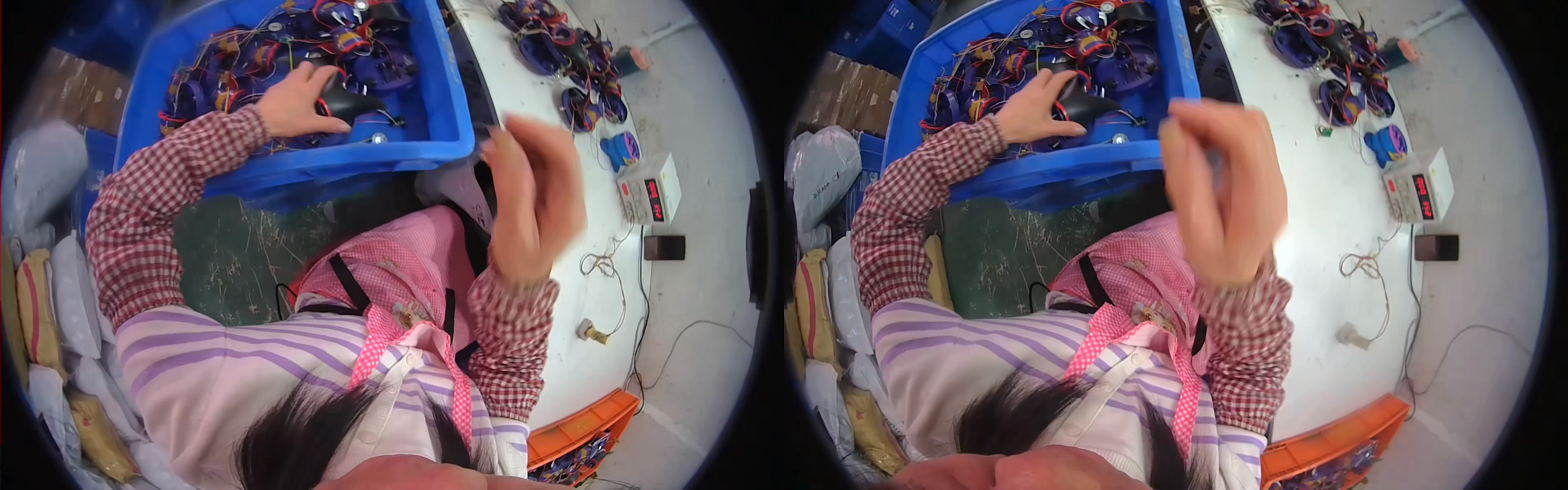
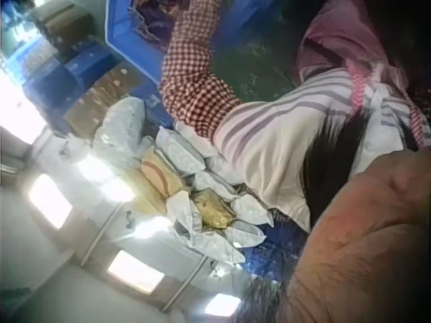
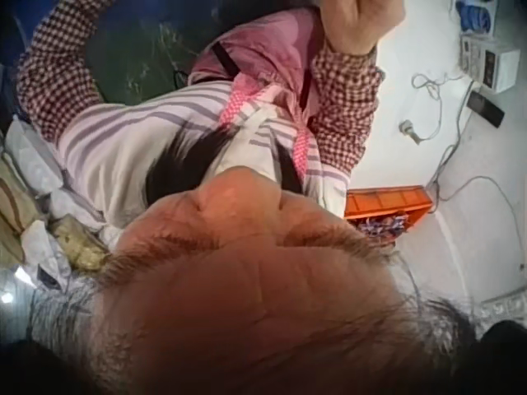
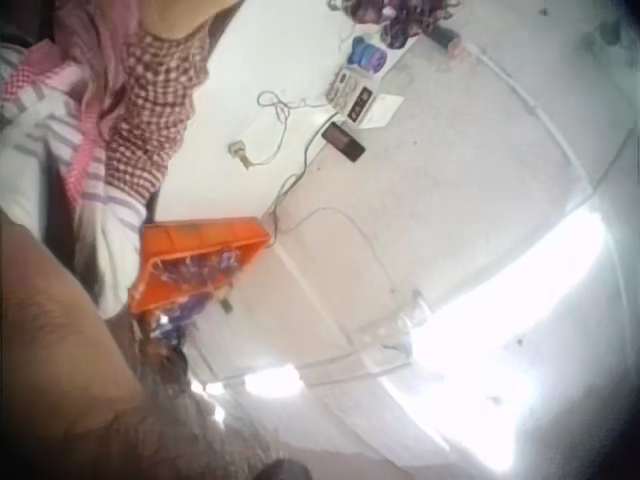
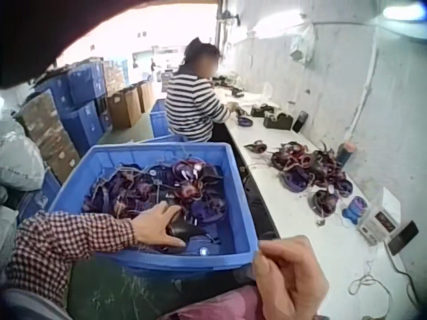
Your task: Assembling and testing electronic toy components by connecting wires to a testing base.
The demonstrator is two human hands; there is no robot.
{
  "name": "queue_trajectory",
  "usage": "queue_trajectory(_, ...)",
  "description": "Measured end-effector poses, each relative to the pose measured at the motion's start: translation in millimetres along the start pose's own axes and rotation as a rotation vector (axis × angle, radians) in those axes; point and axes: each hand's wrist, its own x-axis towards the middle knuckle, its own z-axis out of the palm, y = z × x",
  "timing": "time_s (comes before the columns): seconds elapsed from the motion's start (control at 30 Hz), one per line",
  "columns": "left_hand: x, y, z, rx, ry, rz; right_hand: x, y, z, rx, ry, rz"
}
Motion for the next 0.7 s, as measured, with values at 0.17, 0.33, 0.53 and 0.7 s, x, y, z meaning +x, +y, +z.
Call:
queue_trajectory(0.17,13,-1,16,0.004,0.036,0.008,26,60,37,-0.112,-0.241,0.282)
queue_trajectory(0.33,3,-18,6,-0.489,0.048,-0.043,38,93,69,-0.289,-0.413,0.291)
queue_trajectory(0.53,-27,-58,-37,-1.393,0.070,-0.068,48,126,112,-0.559,-1.097,0.437)
queue_trajectory(0.7,-52,-61,-43,-1.901,-0.019,-0.043,52,155,168,-0.774,-1.247,0.543)
